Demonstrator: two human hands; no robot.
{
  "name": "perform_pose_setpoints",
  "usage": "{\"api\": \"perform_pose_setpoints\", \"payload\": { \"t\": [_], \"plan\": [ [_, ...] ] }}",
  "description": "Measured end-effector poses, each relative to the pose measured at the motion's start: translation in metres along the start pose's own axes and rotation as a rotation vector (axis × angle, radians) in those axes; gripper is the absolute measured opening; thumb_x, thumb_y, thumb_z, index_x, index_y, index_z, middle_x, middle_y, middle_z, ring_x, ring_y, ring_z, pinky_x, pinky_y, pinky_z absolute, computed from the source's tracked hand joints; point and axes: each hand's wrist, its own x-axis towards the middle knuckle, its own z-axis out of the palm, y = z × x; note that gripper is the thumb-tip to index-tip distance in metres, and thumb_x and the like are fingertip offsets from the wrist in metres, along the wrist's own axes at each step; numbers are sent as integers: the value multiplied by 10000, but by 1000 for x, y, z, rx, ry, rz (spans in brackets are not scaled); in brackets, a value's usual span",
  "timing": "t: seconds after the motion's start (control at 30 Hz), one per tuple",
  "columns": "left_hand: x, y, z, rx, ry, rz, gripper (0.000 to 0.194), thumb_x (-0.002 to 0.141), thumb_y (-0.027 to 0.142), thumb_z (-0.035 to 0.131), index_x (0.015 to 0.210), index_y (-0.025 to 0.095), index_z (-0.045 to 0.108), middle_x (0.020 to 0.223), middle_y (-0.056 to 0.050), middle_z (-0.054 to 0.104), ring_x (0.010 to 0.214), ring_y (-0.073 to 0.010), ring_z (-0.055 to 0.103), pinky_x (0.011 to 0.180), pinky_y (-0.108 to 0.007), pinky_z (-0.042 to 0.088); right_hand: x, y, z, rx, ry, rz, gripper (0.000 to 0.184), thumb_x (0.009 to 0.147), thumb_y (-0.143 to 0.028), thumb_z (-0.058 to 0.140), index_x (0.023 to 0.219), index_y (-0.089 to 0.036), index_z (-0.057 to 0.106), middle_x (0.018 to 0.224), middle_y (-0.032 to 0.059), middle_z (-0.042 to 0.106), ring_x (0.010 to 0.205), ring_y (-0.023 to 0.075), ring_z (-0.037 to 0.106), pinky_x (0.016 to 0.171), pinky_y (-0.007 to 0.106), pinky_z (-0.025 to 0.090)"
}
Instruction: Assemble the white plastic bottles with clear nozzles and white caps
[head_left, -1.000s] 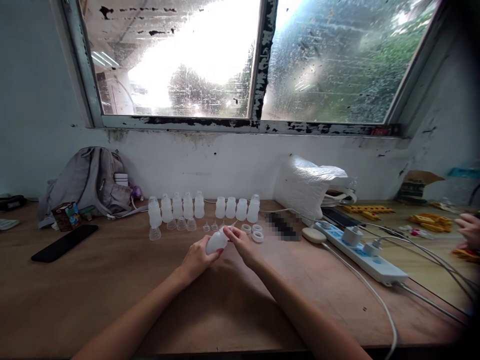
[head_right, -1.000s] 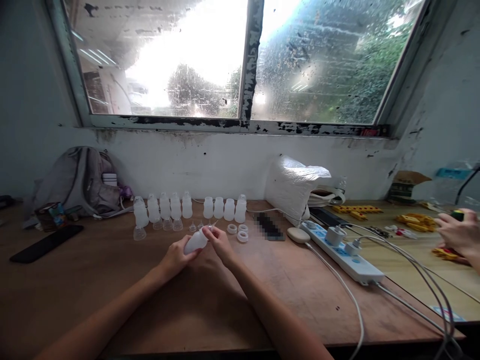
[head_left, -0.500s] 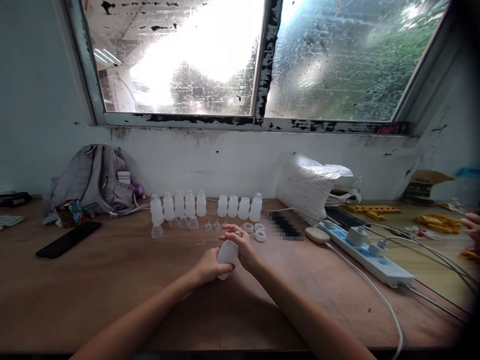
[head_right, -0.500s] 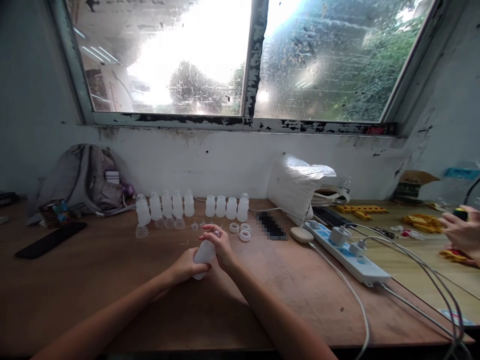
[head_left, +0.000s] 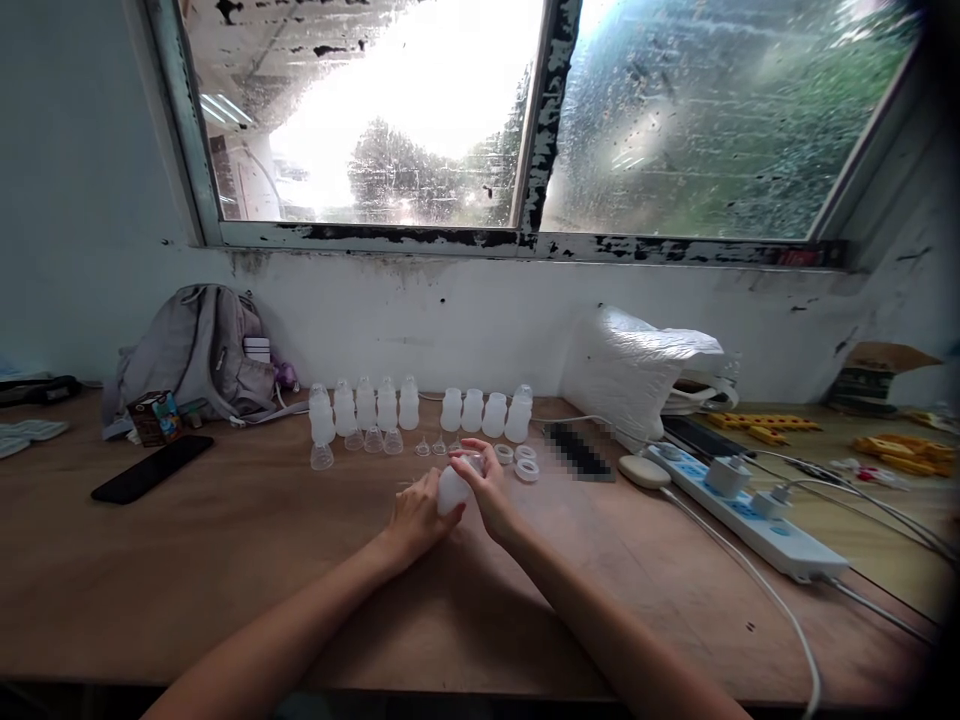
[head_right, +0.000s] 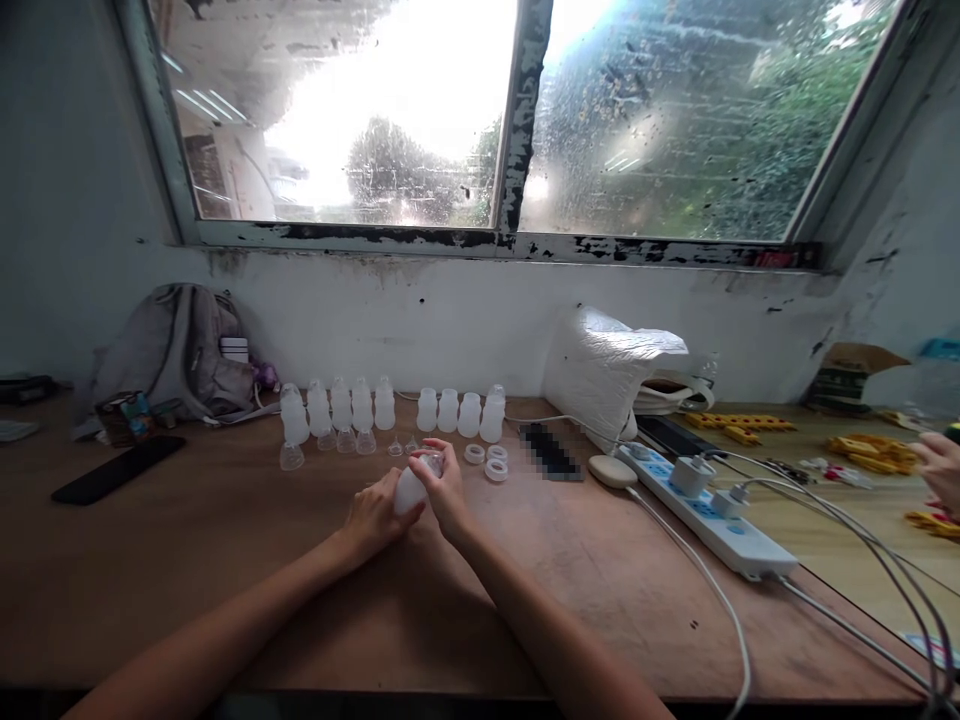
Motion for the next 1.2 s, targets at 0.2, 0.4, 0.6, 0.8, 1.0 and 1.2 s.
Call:
{"api": "perform_pose_setpoints", "payload": {
  "t": [0.2, 0.4, 0.6, 0.8, 1.0, 1.2],
  "plan": [
    [19, -30, 8, -378, 64, -40, 470, 651, 245, 585, 1045, 145, 350, 1006, -107, 493, 948, -219, 506, 795, -370, 420, 4, 26, 2, -36, -129, 142, 390, 606, -363, 650, 920, -189, 498, 996, 73, 550, 852, 178, 560, 690, 289, 466],
    [13, -40, 18, -401, 9, 154, 654, 683, 192, 545, 1252, 149, 226, 1188, -151, 367, 1159, -270, 324, 973, -464, 265, 13, 30, -7, -57, -150, 80, 362, 628, -379, 626, 920, -167, 589, 931, 68, 611, 872, 195, 559, 744, 316, 452],
    [12, -36, 21, -450, 27, 140, 697, 709, 257, 556, 1296, 180, 189, 1225, -142, 341, 1149, -260, 358, 949, -434, 324, 14, 25, -11, 31, -267, 68, 347, 663, -393, 595, 934, -176, 601, 944, 56, 622, 900, 205, 556, 795, 338, 434],
    [12, -32, 12, -390, 40, 190, 671, 679, 240, 575, 1263, 169, 252, 1190, -135, 364, 1094, -238, 405, 915, -398, 363, 16, 36, -11, 25, -232, 58, 367, 615, -343, 650, 927, -164, 575, 954, 64, 617, 905, 206, 556, 793, 337, 429],
    [28, -52, -9, -133, 309, 228, 443, 741, 272, 500, 1157, 195, 366, 1145, -97, 401, 1111, -225, 370, 945, -411, 306, 22, 45, -17, -85, -141, 67, 423, 555, -303, 685, 903, -171, 484, 880, 41, 605, 822, 180, 561, 720, 306, 435],
    [44, -118, -37, 168, 592, -93, 502, 660, 269, 561, 1107, 138, 373, 1119, -148, 401, 1082, -303, 365, 891, -475, 301, 27, 57, -21, -319, -74, 65, 545, 450, -261, 721, 916, -189, 448, 871, 4, 562, 795, 164, 533, 711, 294, 413]
  ]
}}
